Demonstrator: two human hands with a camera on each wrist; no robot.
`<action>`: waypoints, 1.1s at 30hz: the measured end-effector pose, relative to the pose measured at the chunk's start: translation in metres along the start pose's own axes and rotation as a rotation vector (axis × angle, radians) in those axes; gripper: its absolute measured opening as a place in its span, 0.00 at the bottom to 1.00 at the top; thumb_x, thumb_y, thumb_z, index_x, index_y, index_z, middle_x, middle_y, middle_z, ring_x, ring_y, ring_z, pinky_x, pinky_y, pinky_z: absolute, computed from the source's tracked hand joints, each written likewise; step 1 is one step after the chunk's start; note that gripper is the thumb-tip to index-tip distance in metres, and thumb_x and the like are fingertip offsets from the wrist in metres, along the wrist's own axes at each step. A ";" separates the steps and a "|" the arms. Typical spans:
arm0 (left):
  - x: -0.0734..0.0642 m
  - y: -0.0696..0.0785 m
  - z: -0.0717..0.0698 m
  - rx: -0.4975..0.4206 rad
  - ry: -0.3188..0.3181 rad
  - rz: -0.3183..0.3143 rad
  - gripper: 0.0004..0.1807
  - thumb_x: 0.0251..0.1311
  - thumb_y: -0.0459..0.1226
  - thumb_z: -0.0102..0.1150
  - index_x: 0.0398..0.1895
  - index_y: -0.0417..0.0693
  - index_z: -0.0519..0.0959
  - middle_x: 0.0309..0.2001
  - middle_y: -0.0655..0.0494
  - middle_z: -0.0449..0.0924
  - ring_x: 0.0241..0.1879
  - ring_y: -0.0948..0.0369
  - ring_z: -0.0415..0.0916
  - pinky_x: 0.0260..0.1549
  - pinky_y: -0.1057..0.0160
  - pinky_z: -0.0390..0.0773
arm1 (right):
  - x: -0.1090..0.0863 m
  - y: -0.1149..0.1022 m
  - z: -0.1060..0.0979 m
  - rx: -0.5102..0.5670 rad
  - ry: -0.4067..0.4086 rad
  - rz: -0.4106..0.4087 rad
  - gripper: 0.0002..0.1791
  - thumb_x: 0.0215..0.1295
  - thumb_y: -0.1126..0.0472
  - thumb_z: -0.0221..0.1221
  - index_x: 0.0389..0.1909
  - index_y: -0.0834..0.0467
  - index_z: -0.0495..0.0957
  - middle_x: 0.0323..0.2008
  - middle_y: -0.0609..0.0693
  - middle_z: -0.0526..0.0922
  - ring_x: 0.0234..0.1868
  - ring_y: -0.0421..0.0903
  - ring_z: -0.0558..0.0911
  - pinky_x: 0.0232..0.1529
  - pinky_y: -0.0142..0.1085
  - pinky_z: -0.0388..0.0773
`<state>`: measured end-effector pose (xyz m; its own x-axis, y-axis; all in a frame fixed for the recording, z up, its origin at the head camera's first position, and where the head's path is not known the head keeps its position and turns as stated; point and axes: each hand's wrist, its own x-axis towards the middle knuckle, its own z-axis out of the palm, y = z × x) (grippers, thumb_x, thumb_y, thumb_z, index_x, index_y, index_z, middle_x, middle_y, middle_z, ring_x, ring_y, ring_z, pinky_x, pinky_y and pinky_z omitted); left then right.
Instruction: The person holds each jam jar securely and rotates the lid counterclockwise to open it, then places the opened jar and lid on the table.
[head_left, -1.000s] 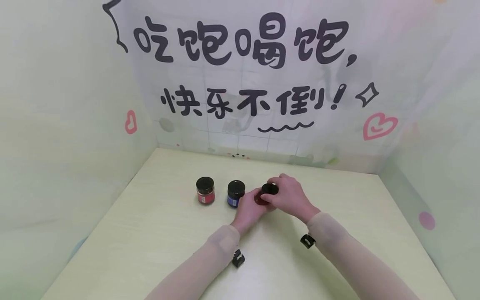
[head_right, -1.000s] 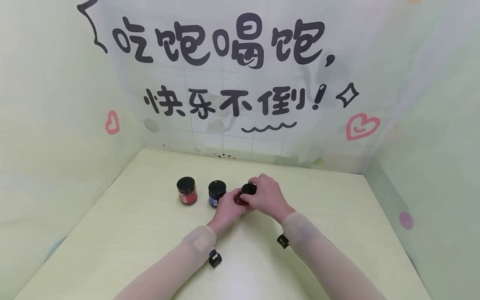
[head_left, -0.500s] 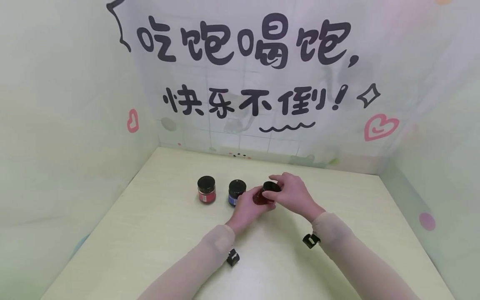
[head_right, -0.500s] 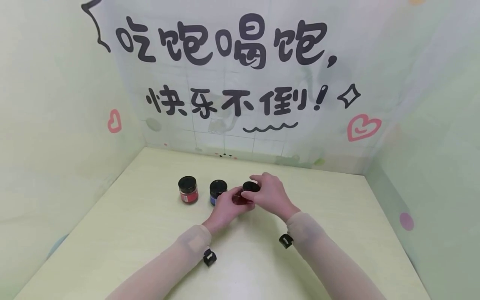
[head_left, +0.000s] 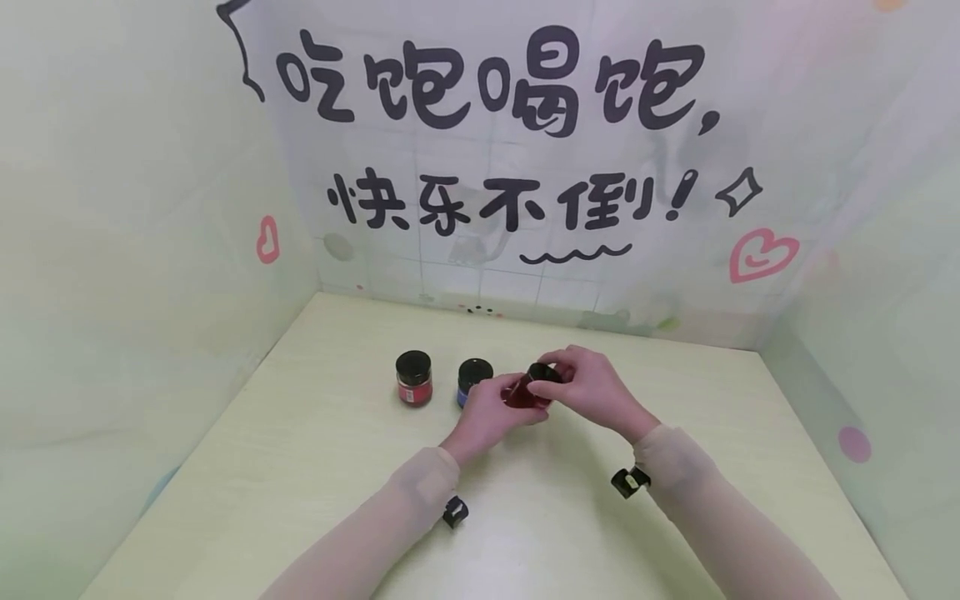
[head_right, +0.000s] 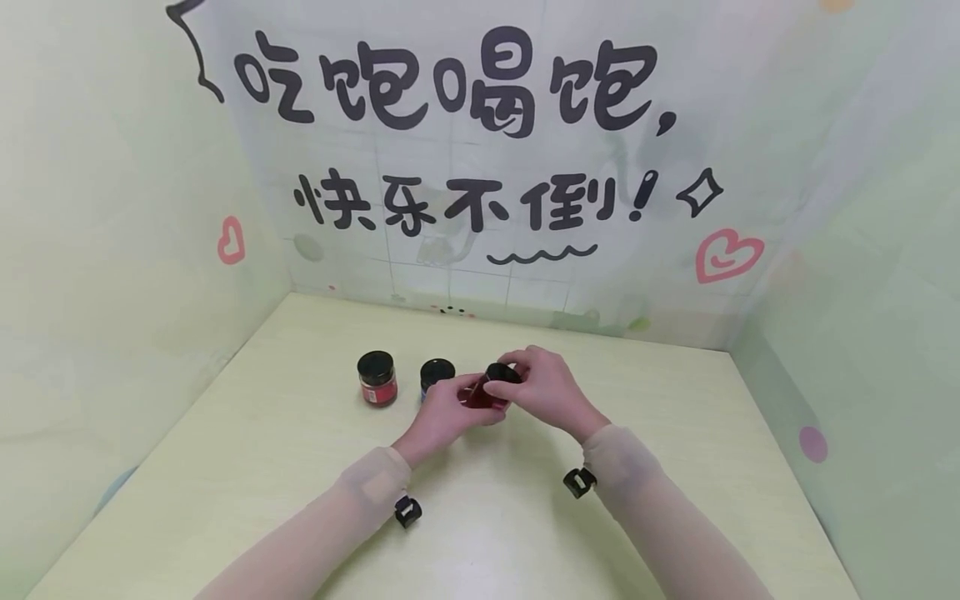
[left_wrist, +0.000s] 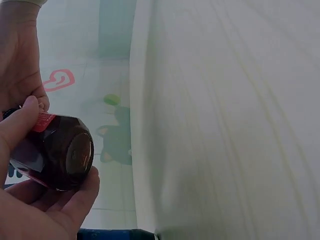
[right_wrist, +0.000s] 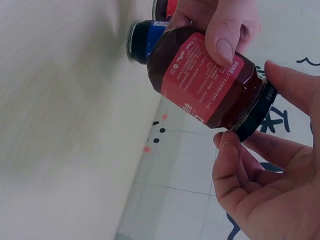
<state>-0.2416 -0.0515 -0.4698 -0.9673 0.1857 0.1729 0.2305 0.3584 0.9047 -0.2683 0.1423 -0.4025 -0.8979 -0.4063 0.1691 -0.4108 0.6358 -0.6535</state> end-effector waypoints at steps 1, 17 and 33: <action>0.000 0.000 -0.001 0.005 0.000 0.007 0.26 0.49 0.52 0.78 0.54 0.65 0.83 0.48 0.68 0.84 0.46 0.64 0.79 0.48 0.57 0.78 | 0.000 0.001 0.000 0.006 -0.005 0.001 0.24 0.56 0.44 0.72 0.50 0.52 0.85 0.32 0.45 0.81 0.33 0.45 0.79 0.35 0.41 0.77; -0.006 0.013 -0.017 0.114 0.003 0.091 0.25 0.47 0.52 0.80 0.51 0.63 0.85 0.42 0.68 0.84 0.44 0.64 0.78 0.43 0.62 0.80 | -0.006 -0.002 -0.004 0.075 -0.030 -0.075 0.16 0.62 0.49 0.69 0.50 0.48 0.83 0.36 0.45 0.80 0.34 0.47 0.79 0.35 0.43 0.77; -0.014 0.017 -0.031 0.019 -0.024 0.104 0.19 0.41 0.51 0.83 0.38 0.67 0.87 0.35 0.69 0.85 0.37 0.66 0.83 0.37 0.62 0.83 | -0.013 -0.009 -0.003 0.159 -0.076 -0.250 0.20 0.64 0.55 0.69 0.56 0.53 0.82 0.36 0.49 0.74 0.35 0.46 0.74 0.37 0.37 0.73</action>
<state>-0.2276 -0.0764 -0.4450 -0.9354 0.2441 0.2558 0.3314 0.3534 0.8748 -0.2538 0.1436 -0.3967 -0.7554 -0.5890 0.2870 -0.5819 0.4018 -0.7070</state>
